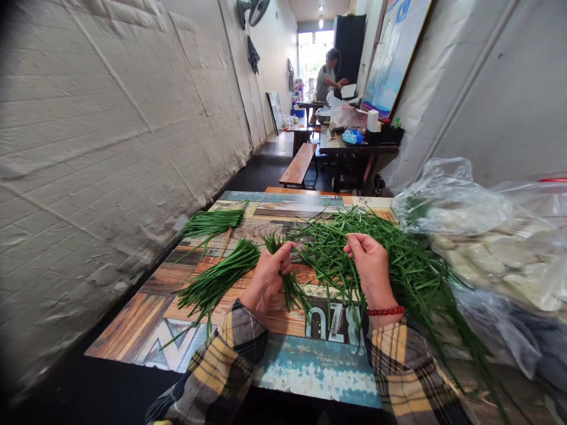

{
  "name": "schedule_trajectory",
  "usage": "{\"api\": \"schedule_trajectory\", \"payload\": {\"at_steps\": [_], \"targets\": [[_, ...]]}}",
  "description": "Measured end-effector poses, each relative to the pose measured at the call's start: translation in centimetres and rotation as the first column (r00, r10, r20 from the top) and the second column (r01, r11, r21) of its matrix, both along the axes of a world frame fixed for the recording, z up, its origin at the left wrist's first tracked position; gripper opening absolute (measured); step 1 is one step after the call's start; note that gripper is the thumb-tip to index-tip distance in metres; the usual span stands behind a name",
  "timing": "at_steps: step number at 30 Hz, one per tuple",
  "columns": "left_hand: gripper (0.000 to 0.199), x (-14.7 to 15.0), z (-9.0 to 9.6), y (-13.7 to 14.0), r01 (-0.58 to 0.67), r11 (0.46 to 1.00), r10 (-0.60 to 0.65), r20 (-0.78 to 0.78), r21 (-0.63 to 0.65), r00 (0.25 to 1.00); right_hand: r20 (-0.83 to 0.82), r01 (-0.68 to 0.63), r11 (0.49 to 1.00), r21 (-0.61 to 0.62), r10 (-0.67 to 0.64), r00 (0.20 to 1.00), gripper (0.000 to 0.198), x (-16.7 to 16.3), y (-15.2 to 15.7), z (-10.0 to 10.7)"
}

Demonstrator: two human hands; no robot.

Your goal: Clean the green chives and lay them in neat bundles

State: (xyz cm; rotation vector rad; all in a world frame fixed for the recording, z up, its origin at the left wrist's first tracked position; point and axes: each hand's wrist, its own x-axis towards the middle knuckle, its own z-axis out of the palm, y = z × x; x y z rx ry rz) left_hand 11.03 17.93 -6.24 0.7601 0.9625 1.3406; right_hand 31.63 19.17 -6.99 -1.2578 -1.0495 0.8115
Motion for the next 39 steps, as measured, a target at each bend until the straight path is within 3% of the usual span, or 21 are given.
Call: {"api": "schedule_trajectory", "payload": {"at_steps": [2,6,9,13,15,19,21,24,28,32,39], "targets": [[0.038,0.0,0.2,0.0,0.007,1.000,-0.007,0.017,0.010,1.000,0.174,0.012,0.999,0.053,-0.021,0.984,0.033,0.2,0.1,0.0],[0.039,0.0,0.3,0.0,-0.010,1.000,0.010,0.032,0.011,0.999,0.546,-0.048,0.986,0.160,-0.048,0.836,0.032,-0.2,-0.3,0.2],[0.038,0.0,0.3,0.0,-0.009,1.000,0.009,0.016,0.018,1.000,0.631,-0.234,0.971,0.054,0.149,0.762,0.031,-1.2,-0.9,0.3],[0.036,0.1,0.4,0.1,0.005,1.000,-0.004,-0.002,0.028,1.000,0.718,-0.426,0.902,-0.071,0.342,0.606,0.022,-2.4,-1.4,0.2],[0.037,0.1,0.5,0.1,-0.016,1.000,0.016,-0.002,0.026,1.000,0.641,-0.414,0.906,-0.085,0.368,0.674,0.024,-2.7,-1.4,0.1],[0.040,0.1,0.6,0.1,-0.031,1.000,0.031,0.015,0.004,0.999,0.186,-0.369,0.923,-0.114,0.384,0.904,0.035,-2.4,-1.2,0.4],[0.039,0.1,0.6,0.1,-0.003,1.000,0.003,0.025,-0.008,1.000,-0.011,-0.369,0.924,-0.101,0.370,0.929,0.035,-2.3,-1.1,0.4],[0.038,0.3,0.4,-0.1,0.068,0.998,-0.067,0.006,-0.019,0.998,-0.162,-0.361,0.929,-0.077,0.346,0.924,0.032,-2.4,-1.0,0.5],[0.038,0.7,0.4,-0.5,0.140,0.989,-0.142,-0.072,-0.038,0.987,-0.155,-0.308,0.950,-0.046,0.298,0.942,0.030,-3.2,-1.3,0.6],[0.038,1.3,0.7,-0.9,0.182,0.983,-0.180,-0.108,0.006,0.978,0.015,-0.291,0.957,0.014,0.291,0.957,0.026,-4.3,-1.8,0.7],[0.033,1.0,0.4,-0.6,0.172,0.985,-0.172,-0.012,0.029,0.985,0.207,-0.474,0.879,-0.050,0.474,0.856,0.023,-3.8,-2.0,0.4]]}}
